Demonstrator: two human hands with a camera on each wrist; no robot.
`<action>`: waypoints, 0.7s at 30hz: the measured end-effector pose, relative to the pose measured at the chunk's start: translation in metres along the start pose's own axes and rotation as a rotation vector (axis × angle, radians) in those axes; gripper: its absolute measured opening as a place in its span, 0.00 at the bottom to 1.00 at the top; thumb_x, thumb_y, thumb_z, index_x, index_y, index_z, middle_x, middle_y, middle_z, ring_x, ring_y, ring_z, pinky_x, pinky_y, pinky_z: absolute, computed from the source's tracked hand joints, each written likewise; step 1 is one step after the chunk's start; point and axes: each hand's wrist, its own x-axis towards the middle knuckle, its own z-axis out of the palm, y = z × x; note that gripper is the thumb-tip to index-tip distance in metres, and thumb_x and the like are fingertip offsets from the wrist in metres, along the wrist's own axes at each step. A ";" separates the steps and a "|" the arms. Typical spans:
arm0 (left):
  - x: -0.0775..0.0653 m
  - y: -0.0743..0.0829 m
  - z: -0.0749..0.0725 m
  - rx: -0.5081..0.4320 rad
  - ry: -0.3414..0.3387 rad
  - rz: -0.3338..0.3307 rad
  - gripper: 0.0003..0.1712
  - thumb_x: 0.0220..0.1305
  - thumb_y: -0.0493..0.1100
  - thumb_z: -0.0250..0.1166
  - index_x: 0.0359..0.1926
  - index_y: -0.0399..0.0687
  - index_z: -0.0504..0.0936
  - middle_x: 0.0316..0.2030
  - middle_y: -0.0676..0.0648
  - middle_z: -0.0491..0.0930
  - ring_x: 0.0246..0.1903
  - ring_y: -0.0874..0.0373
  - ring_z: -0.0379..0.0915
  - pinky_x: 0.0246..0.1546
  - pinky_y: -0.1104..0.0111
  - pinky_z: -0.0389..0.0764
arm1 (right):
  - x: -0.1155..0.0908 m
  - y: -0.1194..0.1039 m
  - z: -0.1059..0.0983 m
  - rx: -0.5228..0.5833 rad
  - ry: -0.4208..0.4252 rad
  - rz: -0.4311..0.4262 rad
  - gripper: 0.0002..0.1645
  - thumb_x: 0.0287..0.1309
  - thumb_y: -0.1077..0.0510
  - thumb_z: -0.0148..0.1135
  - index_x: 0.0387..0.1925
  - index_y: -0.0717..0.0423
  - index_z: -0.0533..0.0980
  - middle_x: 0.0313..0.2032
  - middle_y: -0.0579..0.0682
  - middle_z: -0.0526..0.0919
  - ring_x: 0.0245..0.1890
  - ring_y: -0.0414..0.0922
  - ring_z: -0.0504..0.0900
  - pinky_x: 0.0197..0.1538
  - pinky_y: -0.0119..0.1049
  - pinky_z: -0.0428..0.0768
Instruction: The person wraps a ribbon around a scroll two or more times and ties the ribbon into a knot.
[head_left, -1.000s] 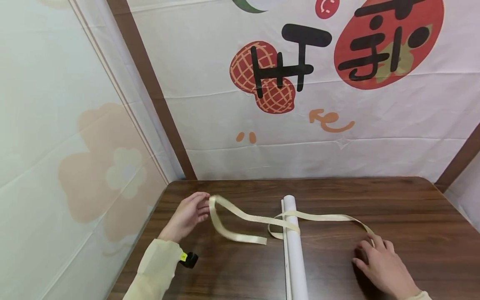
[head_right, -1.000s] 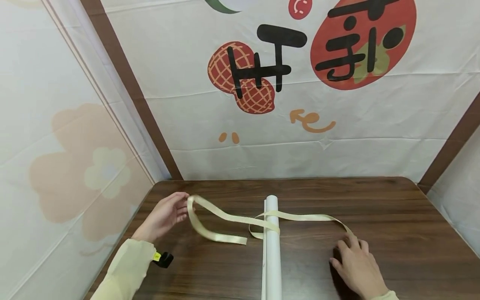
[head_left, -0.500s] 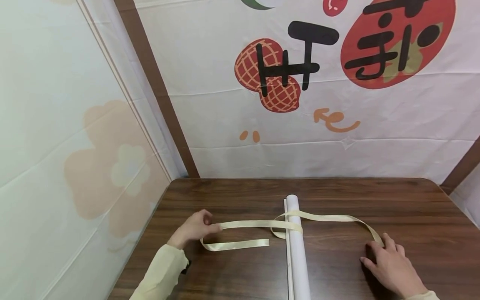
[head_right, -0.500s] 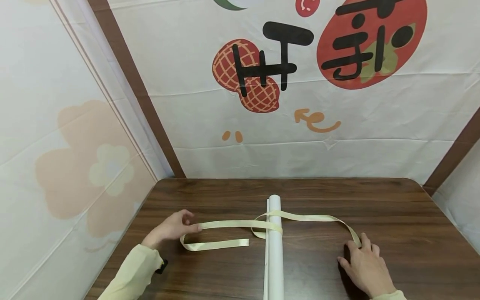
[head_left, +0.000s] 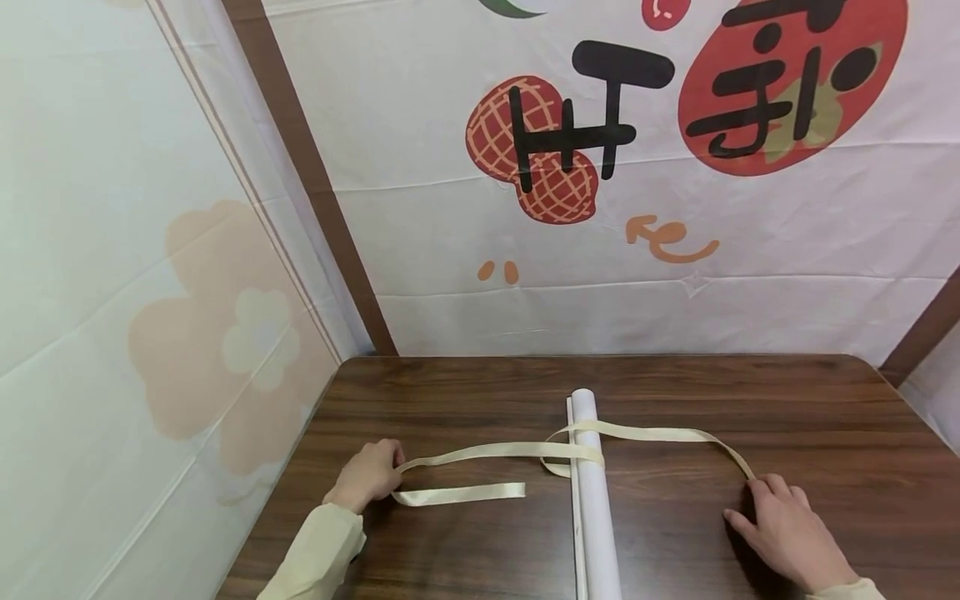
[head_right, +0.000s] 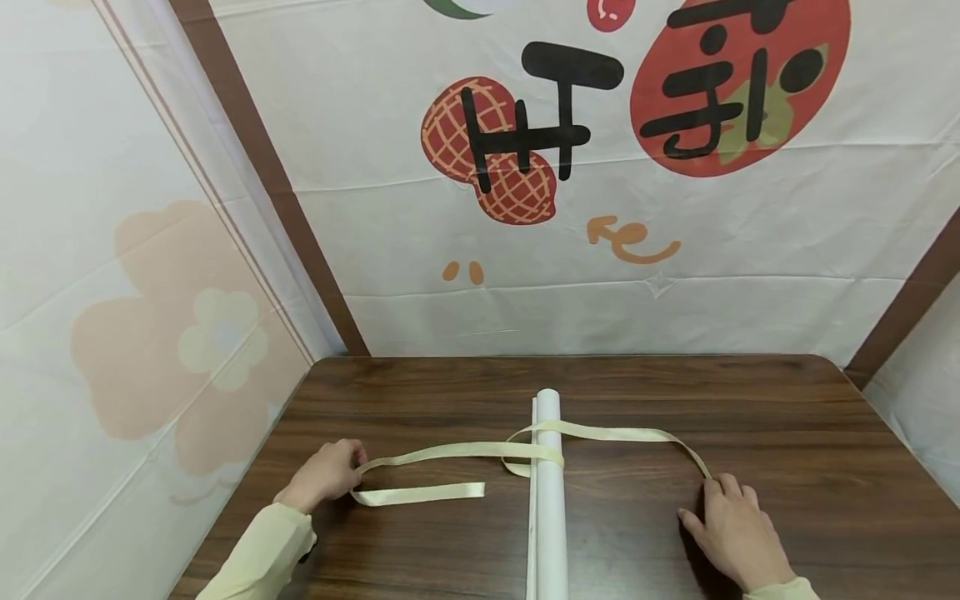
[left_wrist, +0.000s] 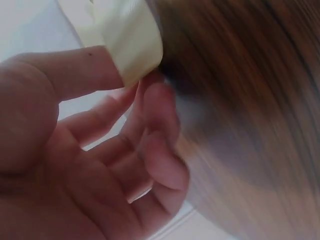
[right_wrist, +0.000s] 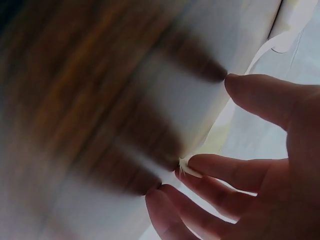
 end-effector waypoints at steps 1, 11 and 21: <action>0.000 -0.002 -0.001 0.011 0.016 0.007 0.05 0.52 0.31 0.59 0.30 0.44 0.76 0.23 0.47 0.74 0.19 0.55 0.68 0.19 0.65 0.67 | 0.001 0.001 0.000 0.004 -0.007 0.004 0.41 0.58 0.43 0.63 0.51 0.81 0.69 0.48 0.76 0.70 0.45 0.70 0.70 0.43 0.62 0.73; 0.005 -0.021 -0.008 0.044 0.169 0.020 0.03 0.57 0.37 0.63 0.27 0.46 0.79 0.23 0.49 0.77 0.19 0.55 0.68 0.18 0.65 0.67 | -0.002 0.019 -0.011 0.043 0.027 0.068 0.44 0.61 0.45 0.60 0.52 0.87 0.63 0.46 0.83 0.64 0.45 0.78 0.63 0.46 0.67 0.68; 0.009 -0.025 -0.009 0.148 0.361 0.140 0.03 0.58 0.36 0.62 0.28 0.45 0.77 0.25 0.48 0.74 0.17 0.57 0.67 0.16 0.65 0.68 | -0.011 0.041 -0.028 0.037 0.067 0.229 0.50 0.62 0.45 0.59 0.58 0.89 0.54 0.49 0.88 0.56 0.47 0.82 0.58 0.46 0.70 0.66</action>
